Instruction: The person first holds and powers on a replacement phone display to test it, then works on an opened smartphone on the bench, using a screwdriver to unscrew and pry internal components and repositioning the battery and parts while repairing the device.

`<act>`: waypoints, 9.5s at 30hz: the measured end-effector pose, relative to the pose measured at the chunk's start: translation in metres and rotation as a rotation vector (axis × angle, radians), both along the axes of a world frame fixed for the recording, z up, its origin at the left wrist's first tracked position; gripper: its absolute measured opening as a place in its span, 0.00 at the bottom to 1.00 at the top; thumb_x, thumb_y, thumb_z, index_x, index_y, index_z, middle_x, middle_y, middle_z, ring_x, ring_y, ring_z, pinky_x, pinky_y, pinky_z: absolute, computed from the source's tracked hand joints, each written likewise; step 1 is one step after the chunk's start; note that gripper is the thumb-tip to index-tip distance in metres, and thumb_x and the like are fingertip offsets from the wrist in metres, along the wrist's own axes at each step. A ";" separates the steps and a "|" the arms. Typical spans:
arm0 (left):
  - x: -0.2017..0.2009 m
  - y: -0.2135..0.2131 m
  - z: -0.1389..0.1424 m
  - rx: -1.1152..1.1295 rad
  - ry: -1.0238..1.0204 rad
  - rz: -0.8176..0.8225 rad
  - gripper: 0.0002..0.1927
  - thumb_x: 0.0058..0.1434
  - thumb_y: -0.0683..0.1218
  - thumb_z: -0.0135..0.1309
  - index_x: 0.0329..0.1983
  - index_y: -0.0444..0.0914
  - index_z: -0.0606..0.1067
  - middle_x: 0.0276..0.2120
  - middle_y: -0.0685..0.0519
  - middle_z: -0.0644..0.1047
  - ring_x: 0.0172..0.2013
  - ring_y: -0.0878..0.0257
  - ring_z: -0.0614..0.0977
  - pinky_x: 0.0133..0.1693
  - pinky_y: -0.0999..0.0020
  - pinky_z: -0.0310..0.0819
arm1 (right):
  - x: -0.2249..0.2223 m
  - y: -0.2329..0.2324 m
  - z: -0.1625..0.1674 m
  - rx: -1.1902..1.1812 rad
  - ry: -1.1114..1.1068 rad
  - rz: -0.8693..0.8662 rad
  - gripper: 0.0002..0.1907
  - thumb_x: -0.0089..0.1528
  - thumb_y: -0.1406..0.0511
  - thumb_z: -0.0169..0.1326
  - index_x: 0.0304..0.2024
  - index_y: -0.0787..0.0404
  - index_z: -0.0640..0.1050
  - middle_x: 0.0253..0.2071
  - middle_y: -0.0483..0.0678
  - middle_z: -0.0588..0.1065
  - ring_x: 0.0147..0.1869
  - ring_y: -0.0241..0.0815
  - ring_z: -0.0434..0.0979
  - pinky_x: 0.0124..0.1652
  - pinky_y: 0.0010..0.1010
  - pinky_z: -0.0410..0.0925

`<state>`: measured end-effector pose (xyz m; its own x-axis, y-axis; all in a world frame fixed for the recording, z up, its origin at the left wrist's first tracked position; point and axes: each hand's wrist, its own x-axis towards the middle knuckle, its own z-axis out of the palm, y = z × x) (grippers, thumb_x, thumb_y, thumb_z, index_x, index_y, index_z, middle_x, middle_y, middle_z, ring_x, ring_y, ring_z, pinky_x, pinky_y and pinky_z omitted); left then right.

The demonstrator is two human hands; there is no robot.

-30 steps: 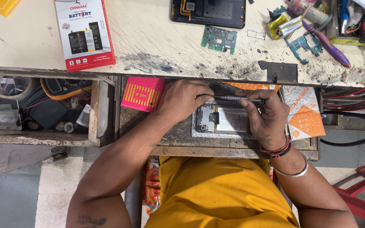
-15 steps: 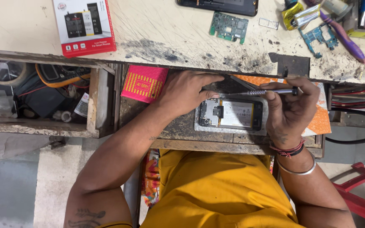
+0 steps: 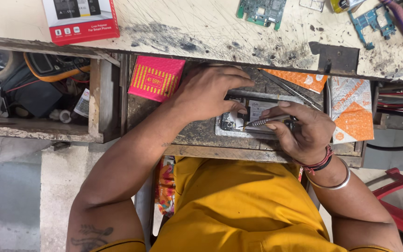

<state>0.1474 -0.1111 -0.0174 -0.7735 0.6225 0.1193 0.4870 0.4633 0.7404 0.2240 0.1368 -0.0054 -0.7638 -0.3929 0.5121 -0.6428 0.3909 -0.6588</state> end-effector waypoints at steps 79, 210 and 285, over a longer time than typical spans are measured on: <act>-0.001 -0.001 0.002 -0.015 0.020 -0.014 0.31 0.45 0.52 0.72 0.52 0.38 0.80 0.53 0.49 0.80 0.54 0.52 0.80 0.56 0.57 0.74 | -0.002 -0.001 -0.006 -0.119 -0.186 0.061 0.16 0.73 0.73 0.51 0.61 0.68 0.64 0.42 0.58 0.79 0.47 0.46 0.85 0.46 0.31 0.78; -0.005 0.002 0.002 -0.133 -0.006 0.007 0.31 0.46 0.55 0.72 0.53 0.41 0.81 0.50 0.44 0.80 0.55 0.48 0.78 0.57 0.54 0.69 | -0.029 -0.007 0.044 -0.190 -0.128 -0.022 0.20 0.66 0.70 0.63 0.52 0.63 0.65 0.48 0.51 0.79 0.57 0.42 0.85 0.51 0.28 0.79; -0.001 0.001 0.007 0.273 -0.016 0.234 0.08 0.59 0.49 0.66 0.42 0.47 0.85 0.32 0.53 0.86 0.31 0.66 0.88 0.33 0.69 0.80 | -0.004 0.014 0.003 -0.383 -0.334 -0.090 0.06 0.71 0.71 0.50 0.49 0.69 0.72 0.53 0.61 0.79 0.59 0.47 0.81 0.59 0.35 0.74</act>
